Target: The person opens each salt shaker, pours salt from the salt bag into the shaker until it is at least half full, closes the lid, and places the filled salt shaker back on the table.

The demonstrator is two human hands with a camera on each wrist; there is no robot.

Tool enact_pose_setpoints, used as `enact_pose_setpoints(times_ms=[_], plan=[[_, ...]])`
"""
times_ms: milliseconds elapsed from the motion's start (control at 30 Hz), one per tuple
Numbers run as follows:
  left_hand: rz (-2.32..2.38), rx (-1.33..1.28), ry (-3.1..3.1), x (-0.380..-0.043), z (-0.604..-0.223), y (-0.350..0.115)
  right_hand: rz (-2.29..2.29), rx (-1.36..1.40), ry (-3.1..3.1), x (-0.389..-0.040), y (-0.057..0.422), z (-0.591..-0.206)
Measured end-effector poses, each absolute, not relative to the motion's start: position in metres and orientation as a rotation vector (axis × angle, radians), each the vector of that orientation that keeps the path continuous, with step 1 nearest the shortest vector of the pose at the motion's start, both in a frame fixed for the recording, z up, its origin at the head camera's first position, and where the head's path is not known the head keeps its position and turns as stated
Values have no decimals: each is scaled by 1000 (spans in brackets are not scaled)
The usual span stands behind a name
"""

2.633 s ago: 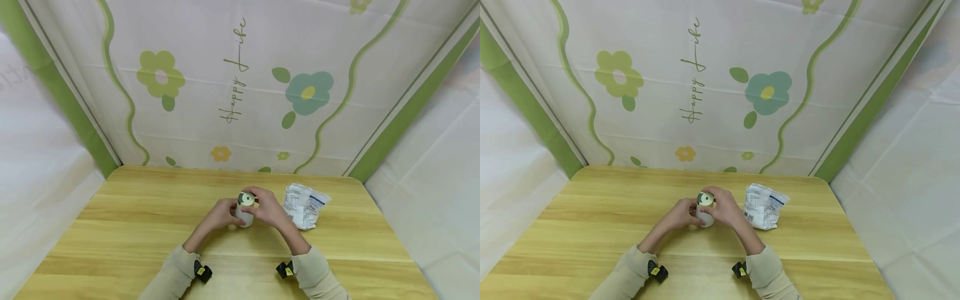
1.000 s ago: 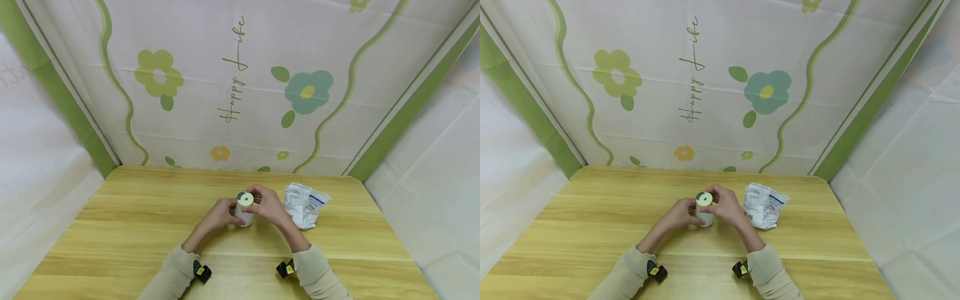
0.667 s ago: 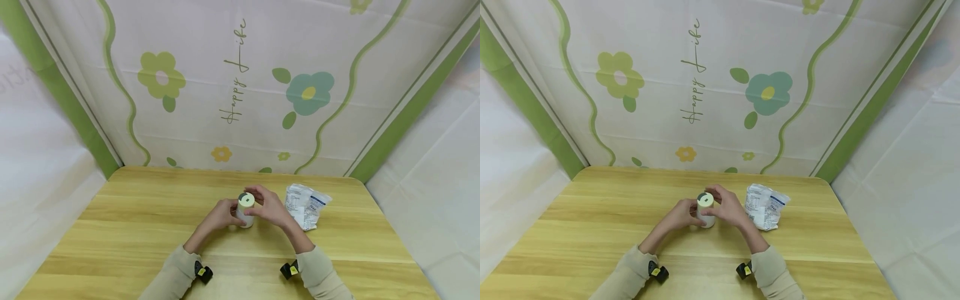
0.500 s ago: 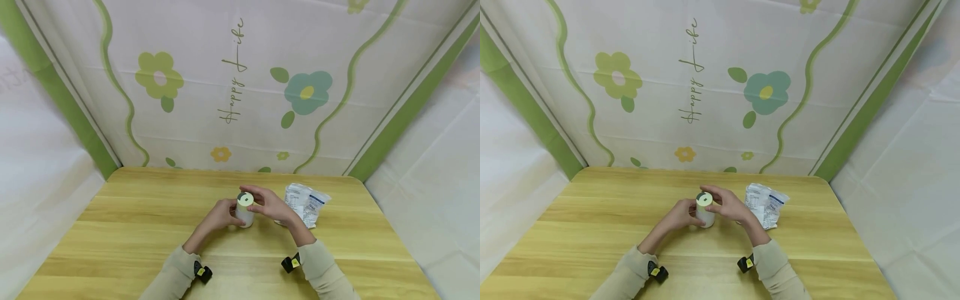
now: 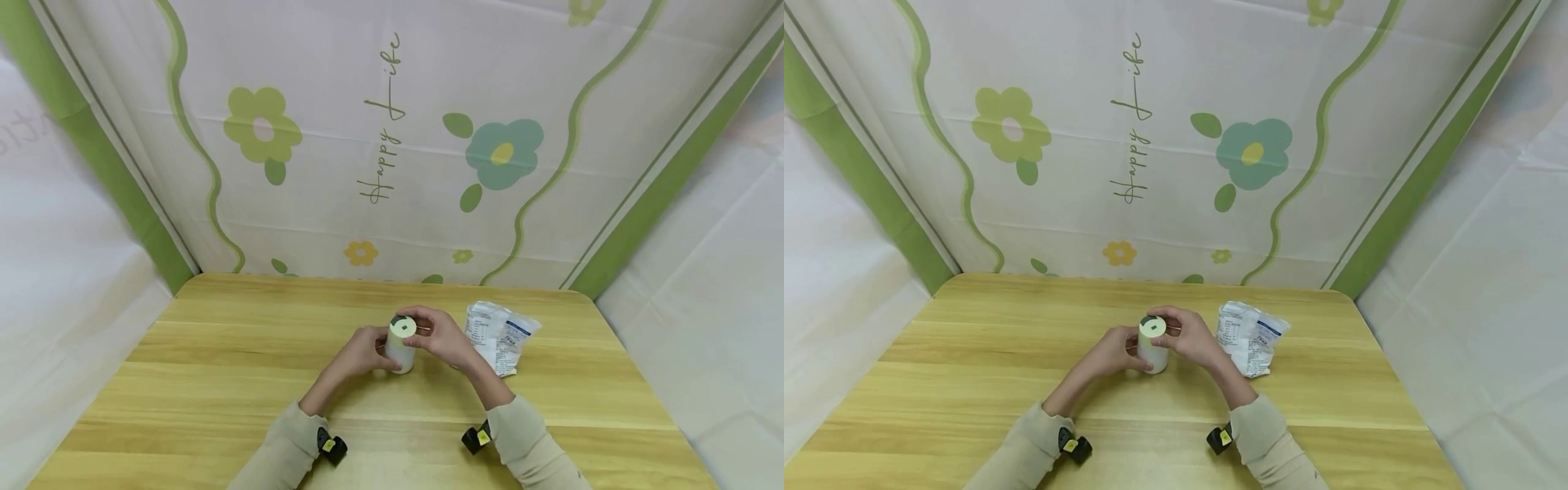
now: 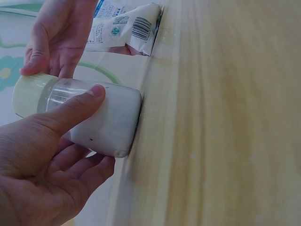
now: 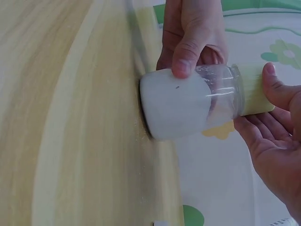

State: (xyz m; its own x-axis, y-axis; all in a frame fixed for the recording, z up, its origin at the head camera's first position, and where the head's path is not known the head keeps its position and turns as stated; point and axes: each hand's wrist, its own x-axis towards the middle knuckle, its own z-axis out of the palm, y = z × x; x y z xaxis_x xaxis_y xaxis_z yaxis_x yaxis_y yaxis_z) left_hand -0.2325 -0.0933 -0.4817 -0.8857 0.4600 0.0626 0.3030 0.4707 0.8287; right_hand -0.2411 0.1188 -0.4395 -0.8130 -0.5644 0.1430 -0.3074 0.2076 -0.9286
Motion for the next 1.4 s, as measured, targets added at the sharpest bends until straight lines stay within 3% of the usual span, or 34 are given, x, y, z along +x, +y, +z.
enact_pose_setpoints(times_ms=[867, 1233, 1400], plan=[[1380, 674, 2560, -231, -480, -93, -1557, -918, 2548, -227, 110, -440], [1368, 670, 2572, -233, -482, -93, -1691, -684, 2614, -222, 102, -443], [1371, 656, 2567, -232, -482, -93, -1609, -761, 2542, -227, 108, -443]])
